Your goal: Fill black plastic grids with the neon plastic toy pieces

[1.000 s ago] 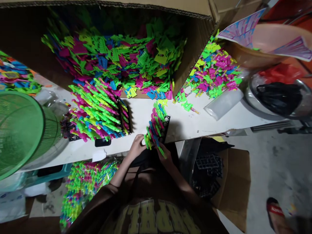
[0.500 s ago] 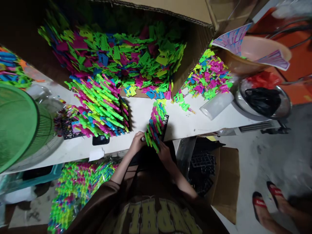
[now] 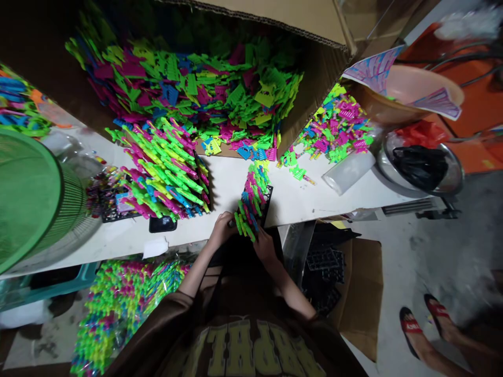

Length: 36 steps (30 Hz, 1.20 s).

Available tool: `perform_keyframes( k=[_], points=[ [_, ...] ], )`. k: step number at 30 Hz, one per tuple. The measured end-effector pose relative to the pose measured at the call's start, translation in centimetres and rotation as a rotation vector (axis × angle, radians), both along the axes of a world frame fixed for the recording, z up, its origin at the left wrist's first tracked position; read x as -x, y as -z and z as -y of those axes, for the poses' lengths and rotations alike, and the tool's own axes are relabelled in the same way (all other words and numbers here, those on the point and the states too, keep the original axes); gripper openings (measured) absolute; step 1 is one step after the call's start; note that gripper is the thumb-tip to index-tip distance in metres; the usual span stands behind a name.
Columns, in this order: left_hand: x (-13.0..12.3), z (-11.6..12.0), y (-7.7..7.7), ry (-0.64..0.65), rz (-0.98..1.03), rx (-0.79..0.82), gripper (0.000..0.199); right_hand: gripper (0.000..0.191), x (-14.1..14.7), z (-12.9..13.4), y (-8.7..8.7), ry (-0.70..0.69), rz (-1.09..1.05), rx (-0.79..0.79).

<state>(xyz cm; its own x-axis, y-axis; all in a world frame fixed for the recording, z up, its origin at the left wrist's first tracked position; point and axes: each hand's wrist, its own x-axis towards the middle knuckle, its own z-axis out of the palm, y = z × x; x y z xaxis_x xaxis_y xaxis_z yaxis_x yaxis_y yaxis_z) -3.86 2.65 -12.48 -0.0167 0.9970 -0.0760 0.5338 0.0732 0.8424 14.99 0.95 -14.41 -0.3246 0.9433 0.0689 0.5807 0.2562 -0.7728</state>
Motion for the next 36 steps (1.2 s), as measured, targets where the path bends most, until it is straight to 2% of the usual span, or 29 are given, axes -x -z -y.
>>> perform_keyframes(
  k=[10, 15, 23, 32, 36],
  points=[
    [0.2, 0.2, -0.3, 0.002, 0.011, 0.013, 0.026, 0.036, 0.5, 0.1, 0.5, -0.012, 0.057, -0.073],
    [0.6, 0.2, -0.7, 0.015, 0.011, 0.02, 0.021, 0.034, 0.9, 0.0, 0.4, -0.049, 0.036, -0.109],
    [1.3, 0.4, -1.0, 0.018, -0.013, 0.04, 0.015, 0.03, 1.6, 0.9, -1.3, -0.1, -0.095, -0.295],
    [1.8, 0.4, -0.8, -0.002, -0.006, 0.052, 0.011, 0.021, 1.7, 1.2, -3.1, -0.034, -0.227, -0.37],
    [1.8, 0.3, -0.7, -0.006, -0.003, 0.041, 0.011, 0.012, 1.7, 1.7, -4.0, 0.006, -0.335, -0.342]
  ],
)
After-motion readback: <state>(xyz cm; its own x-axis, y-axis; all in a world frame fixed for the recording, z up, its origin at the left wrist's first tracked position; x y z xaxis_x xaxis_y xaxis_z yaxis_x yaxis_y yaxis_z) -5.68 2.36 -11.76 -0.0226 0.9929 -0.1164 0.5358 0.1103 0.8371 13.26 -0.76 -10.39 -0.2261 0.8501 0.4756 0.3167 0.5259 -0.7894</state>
